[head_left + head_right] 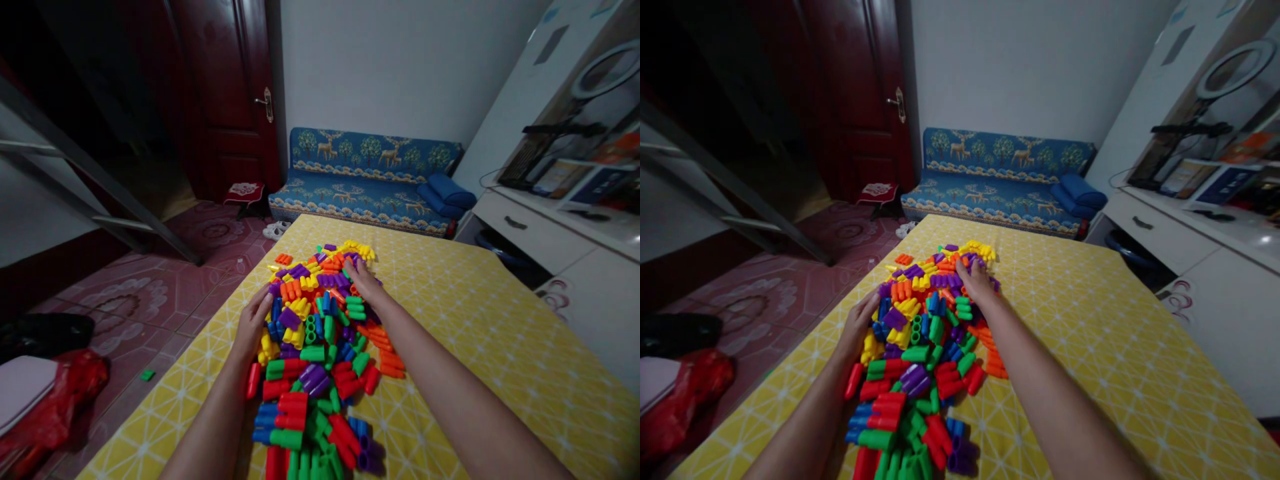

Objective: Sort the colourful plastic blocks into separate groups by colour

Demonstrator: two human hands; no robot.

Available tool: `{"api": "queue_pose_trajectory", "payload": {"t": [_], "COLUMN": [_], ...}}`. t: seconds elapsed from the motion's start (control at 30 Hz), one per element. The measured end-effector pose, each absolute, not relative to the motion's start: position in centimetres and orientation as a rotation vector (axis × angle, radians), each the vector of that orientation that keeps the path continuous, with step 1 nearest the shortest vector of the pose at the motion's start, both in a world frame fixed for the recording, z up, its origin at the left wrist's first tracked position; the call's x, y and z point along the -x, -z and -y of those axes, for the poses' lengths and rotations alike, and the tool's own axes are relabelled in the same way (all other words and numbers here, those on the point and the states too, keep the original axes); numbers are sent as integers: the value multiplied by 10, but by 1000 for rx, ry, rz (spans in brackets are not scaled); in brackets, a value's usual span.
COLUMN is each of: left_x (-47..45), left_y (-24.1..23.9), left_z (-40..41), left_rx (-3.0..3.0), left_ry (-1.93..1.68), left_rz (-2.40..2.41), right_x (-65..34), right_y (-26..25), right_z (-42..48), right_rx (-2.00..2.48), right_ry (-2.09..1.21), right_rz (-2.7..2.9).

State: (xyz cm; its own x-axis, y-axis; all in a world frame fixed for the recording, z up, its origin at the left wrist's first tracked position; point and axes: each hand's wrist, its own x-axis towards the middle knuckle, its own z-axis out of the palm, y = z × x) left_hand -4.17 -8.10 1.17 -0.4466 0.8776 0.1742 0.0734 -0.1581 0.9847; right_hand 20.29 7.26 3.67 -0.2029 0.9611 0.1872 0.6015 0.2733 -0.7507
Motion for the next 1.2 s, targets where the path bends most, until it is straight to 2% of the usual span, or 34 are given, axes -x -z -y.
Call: {"api": "queue_pose_trajectory", "payload": {"t": [0.1,0.17,0.27,0.43,0.57,0.77,0.87,1.07,1.2], "left_x": [42,42,41,41,43,45,44,44,45], "left_y": [-12,-12,-11,-9,-5,-6,-7,-6,-7], "left_z": [81,82,82,80,78,79,80,81,81], "left_rx": [-1082,-1078,-1068,-1057,-1059,-1069,-1058,-1049,-1078], "left_ry": [-1701,-1714,-1726,-1742,-1734,-1705,-1718,-1726,-1712], "left_rz": [-1494,-1496,-1491,-1462,-1456,-1464,-1461,-1460,-1472], "right_x": [-190,-189,-210,-286,-292,-215,-209,-241,-246], "right_y": [-61,-74,-75,-30,-2,-5,-16,-29,-24], "right_z": [-12,31,69,42,25,82,101,36,-16], "right_rx": [1434,1297,1079,1383,1647,1477,1449,1359,1502], "right_ry": [-858,-896,-772,-423,-484,-584,-623,-501,-443], "right_rz": [1940,2035,2077,1701,1727,1757,1807,1446,1497]}}
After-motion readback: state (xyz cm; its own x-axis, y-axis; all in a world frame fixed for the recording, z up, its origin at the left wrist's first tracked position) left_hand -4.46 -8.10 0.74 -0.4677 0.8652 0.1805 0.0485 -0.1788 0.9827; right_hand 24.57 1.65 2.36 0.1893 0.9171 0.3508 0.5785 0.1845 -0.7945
